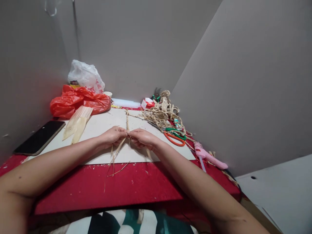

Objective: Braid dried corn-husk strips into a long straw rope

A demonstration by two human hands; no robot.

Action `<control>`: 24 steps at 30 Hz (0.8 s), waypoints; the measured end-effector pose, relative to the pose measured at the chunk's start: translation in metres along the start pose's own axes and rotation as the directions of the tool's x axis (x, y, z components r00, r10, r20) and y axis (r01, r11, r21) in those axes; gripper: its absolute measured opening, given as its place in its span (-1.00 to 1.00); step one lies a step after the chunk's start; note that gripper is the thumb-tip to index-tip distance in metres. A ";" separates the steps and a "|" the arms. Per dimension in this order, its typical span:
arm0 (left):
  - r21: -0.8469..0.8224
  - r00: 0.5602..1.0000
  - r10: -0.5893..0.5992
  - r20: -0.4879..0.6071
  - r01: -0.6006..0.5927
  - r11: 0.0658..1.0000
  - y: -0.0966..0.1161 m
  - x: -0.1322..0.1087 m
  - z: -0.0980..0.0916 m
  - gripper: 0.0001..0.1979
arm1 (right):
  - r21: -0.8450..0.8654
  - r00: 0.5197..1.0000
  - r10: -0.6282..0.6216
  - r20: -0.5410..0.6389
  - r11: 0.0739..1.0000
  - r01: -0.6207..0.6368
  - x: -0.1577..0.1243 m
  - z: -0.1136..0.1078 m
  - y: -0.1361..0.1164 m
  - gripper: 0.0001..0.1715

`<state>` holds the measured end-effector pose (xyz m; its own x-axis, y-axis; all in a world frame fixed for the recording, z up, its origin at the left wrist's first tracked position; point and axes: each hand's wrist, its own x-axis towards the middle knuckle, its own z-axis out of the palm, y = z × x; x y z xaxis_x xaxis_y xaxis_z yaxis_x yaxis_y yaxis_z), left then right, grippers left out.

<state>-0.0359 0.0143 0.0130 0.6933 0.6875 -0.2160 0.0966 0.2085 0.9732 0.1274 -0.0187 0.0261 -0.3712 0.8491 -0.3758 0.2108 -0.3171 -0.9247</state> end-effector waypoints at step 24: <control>0.977 0.968 0.228 -0.100 0.052 0.207 0.018 -0.020 0.025 -0.76 | 0.411 0.991 0.037 -0.130 0.911 0.020 -0.003 0.014 0.015 -0.64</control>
<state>-0.0305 -0.0129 0.0369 0.6219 0.7831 0.0052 0.7540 -0.6005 0.2661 0.1195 -0.0321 0.0124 -0.2421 0.8846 -0.3987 -0.1868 -0.4457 -0.8755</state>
